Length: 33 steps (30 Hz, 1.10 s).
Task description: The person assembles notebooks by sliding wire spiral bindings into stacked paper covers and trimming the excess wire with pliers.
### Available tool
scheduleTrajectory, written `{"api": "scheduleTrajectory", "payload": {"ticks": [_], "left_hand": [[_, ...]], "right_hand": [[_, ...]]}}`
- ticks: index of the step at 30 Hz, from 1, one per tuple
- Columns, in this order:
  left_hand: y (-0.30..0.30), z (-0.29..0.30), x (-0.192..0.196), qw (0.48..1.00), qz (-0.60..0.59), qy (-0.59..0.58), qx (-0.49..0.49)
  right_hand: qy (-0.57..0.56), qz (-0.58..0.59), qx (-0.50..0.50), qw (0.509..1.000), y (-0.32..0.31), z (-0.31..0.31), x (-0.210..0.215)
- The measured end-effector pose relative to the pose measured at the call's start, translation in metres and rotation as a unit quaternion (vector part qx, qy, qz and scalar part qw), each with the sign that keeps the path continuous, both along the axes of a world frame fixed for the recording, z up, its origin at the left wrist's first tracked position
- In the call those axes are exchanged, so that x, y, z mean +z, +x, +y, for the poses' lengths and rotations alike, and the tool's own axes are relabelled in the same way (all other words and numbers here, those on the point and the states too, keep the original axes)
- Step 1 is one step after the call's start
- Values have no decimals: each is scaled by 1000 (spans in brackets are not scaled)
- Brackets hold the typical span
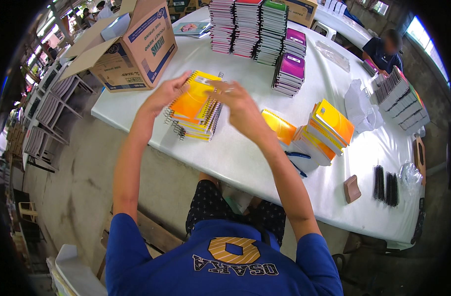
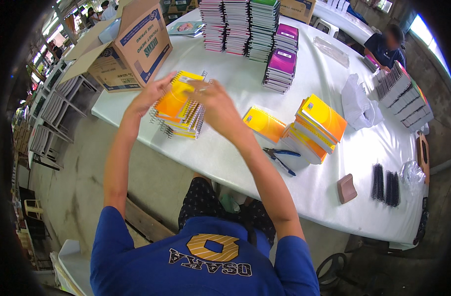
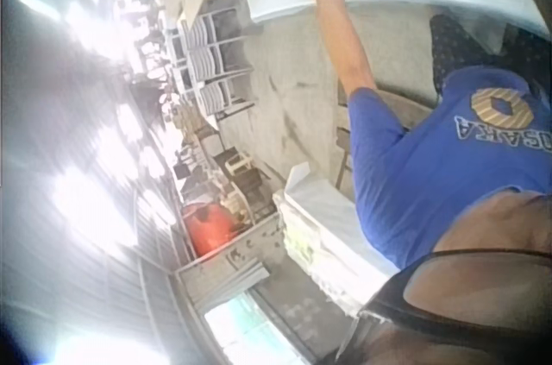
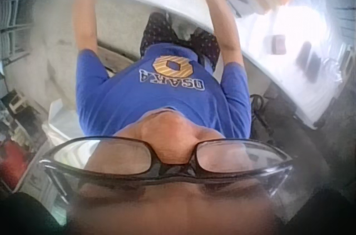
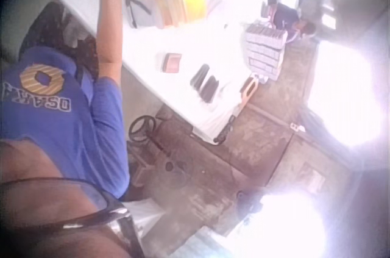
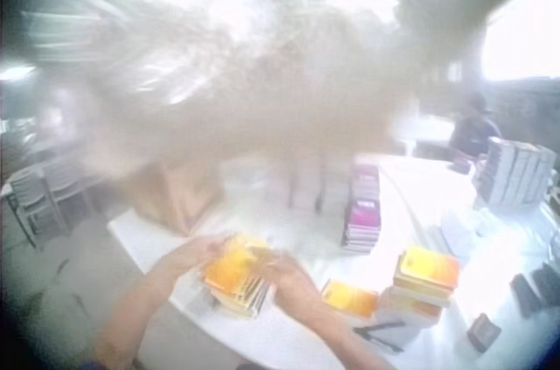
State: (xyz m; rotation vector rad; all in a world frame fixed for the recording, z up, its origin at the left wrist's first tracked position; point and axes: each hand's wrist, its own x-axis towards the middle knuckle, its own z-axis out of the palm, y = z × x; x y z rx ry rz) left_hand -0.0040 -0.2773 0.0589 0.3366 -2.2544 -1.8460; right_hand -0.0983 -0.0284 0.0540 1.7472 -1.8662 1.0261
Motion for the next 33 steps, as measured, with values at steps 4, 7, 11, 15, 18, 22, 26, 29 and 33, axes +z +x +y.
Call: {"api": "scheduleTrajectory", "payload": {"ticks": [4, 7, 11, 15, 18, 22, 26, 29, 33], "left_hand": [[-3, 14, -11, 996, 0, -64, -55], [-6, 15, -6, 994, -19, -94, -45], [3, 29, -5, 907, 67, -401, 108], [10, 94, 13, 834, 188, -501, 130], [18, 150, 3, 843, 217, -489, 66], [16, 198, -29, 947, 184, -262, 20], [3, 178, -83, 968, -75, 166, -171], [13, 188, -96, 942, -40, 206, -261], [12, 200, -127, 942, 12, 51, -333]], "right_hand": [[52, -136, -299, 943, -64, 52, -48], [283, -153, -394, 861, -84, 75, -87], [356, -152, -383, 839, -89, 77, -102], [361, -230, -358, 830, -101, 87, -94], [384, -208, -339, 834, -105, 89, -90], [289, -242, -238, 895, -65, 94, -58], [173, -154, -136, 963, 29, 119, -11], [162, -286, -121, 937, 39, 158, -22], [14, -578, -98, 810, 45, 198, -106]]}}
